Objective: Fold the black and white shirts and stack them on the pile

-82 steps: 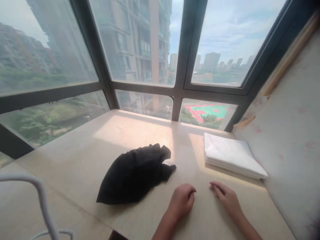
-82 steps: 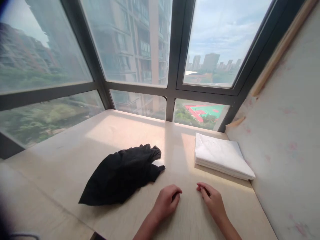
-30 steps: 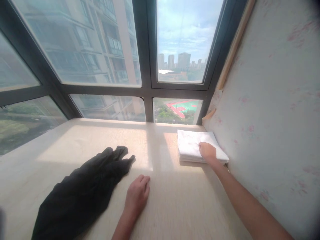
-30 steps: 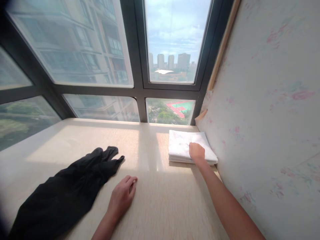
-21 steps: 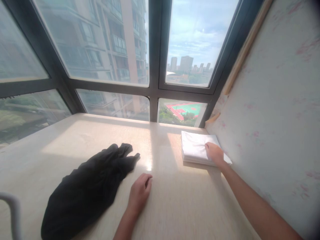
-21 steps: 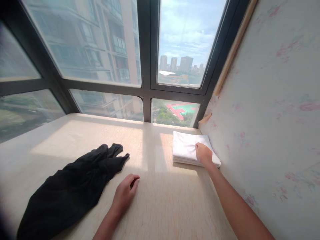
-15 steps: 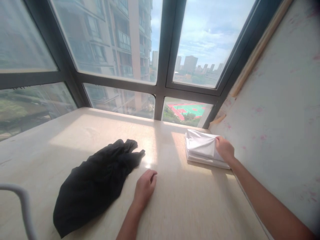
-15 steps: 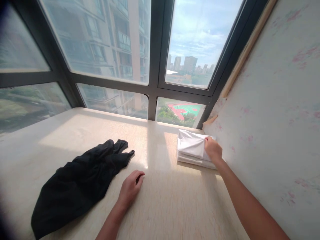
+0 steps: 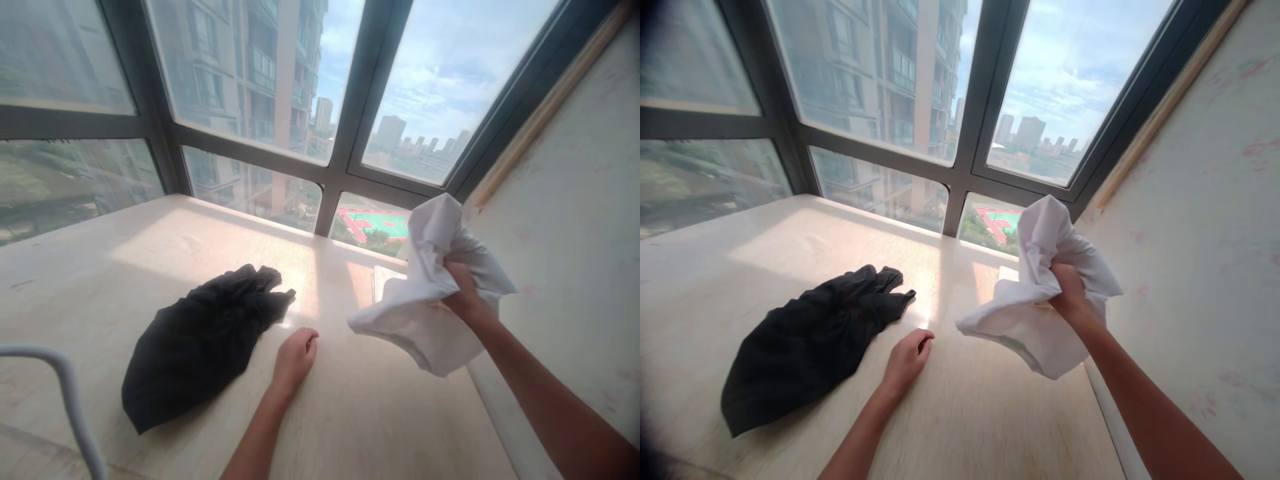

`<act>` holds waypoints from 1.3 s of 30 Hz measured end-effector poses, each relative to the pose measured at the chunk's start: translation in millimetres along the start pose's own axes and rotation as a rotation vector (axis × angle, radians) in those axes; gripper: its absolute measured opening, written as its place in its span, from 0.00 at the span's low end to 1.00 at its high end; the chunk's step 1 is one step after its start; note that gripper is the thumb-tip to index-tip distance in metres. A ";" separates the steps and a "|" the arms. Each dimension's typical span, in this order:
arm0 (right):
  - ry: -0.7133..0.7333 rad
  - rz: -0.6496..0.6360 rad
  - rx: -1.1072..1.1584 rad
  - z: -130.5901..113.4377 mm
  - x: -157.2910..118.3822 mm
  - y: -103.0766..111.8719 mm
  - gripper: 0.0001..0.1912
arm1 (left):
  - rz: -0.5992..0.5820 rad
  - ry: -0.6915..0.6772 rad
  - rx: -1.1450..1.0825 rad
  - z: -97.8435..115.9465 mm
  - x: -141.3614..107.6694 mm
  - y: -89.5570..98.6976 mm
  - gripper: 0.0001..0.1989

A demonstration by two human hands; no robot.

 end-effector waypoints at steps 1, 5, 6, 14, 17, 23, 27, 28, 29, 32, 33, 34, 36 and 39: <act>0.036 0.048 0.016 -6.0 -6.6 -6.2 0.21 | 0.000 0.002 -0.008 -0.2 -0.3 0.2 0.10; 0.117 0.355 0.139 -31.3 -10.5 5.2 0.14 | 0.004 0.009 -0.057 -2.1 -0.9 2.0 0.11; 0.134 0.395 0.177 -39.9 -7.5 12.3 0.13 | 0.006 0.012 -0.073 -2.6 -0.6 2.7 0.11; 0.197 0.386 0.592 -115.4 -17.2 21.2 0.13 | 0.207 0.179 -0.237 -12.9 6.1 12.0 0.13; 0.231 0.036 0.654 -112.7 -35.3 5.1 0.15 | 0.312 0.258 -0.300 -16.1 6.2 16.8 0.19; -0.320 0.049 0.678 -2.1 -97.3 -35.9 0.18 | 0.278 0.206 -0.401 -8.1 0.6 20.4 0.26; -0.574 0.003 0.394 87.4 -181.4 -69.0 0.18 | 0.217 0.095 -0.364 3.3 -8.1 29.8 0.30; -0.629 0.011 0.364 104.4 -200.8 -74.4 0.19 | 0.214 0.051 -0.314 9.0 -10.4 34.4 0.31; -0.669 0.027 0.347 117.9 -217.3 -78.1 0.20 | 0.211 0.004 -0.254 16.4 -12.5 39.1 0.32; -0.730 0.097 0.324 138.0 -244.3 -82.1 0.22 | 0.123 -0.145 -0.064 47.7 -17.8 44.7 0.32; -0.728 0.101 0.310 139.3 -246.3 -82.7 0.22 | 0.075 -0.187 0.005 58.6 -19.4 41.6 0.34; -0.717 0.086 0.291 139.2 -246.0 -83.5 0.22 | 0.030 -0.220 0.077 68.0 -21.1 35.8 0.38; -0.671 0.016 0.244 137.0 -242.4 -85.9 0.20 | -0.029 -0.241 0.188 79.6 -24.5 18.6 0.44; -0.614 -0.063 0.203 135.8 -239.9 -89.0 0.18 | -0.114 -0.173 0.142 79.4 -26.0 -6.4 0.29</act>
Point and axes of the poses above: each hand's wrist, its own x-axis towards the middle knuckle, its own y-axis out of the back of the hand, z = x × y, the point moved 2 cm from there along x, towards the middle knuckle, and after that the axes turned 11 degrees about z, right-handed, at the moved point
